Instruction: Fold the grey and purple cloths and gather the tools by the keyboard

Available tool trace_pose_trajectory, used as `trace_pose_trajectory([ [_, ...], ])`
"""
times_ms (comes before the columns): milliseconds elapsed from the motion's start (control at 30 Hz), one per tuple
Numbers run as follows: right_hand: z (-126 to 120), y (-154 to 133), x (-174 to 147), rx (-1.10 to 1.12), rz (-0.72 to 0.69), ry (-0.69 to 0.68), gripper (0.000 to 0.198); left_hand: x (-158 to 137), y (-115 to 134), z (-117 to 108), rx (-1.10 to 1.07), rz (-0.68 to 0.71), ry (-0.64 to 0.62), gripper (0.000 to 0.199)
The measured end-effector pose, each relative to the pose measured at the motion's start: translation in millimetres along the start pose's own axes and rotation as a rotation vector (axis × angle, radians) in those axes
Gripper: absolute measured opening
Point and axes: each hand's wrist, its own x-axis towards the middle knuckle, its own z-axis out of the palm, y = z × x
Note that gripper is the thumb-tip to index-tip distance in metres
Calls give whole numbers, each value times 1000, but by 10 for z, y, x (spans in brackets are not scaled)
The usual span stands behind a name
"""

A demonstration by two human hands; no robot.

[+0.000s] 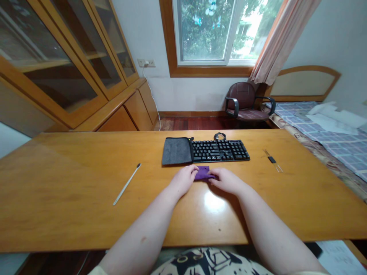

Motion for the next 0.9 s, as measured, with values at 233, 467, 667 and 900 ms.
trace_pose_trajectory([
  [233, 24, 7, 47, -27, 160, 117, 22, -76, -62, 51, -178, 103, -107, 95],
  [467, 18, -19, -26, -24, -9, -7, 33, -49, 14, 33, 18, 172, -132, 36],
  [667, 106, -39, -29, -126, -24, 9, 20, -18, 101, -33, 105, 139, -103, 25],
  [900, 86, -8, 43, -22, 124, 63, 16, -78, 65, -24, 38, 215, -196, 68],
])
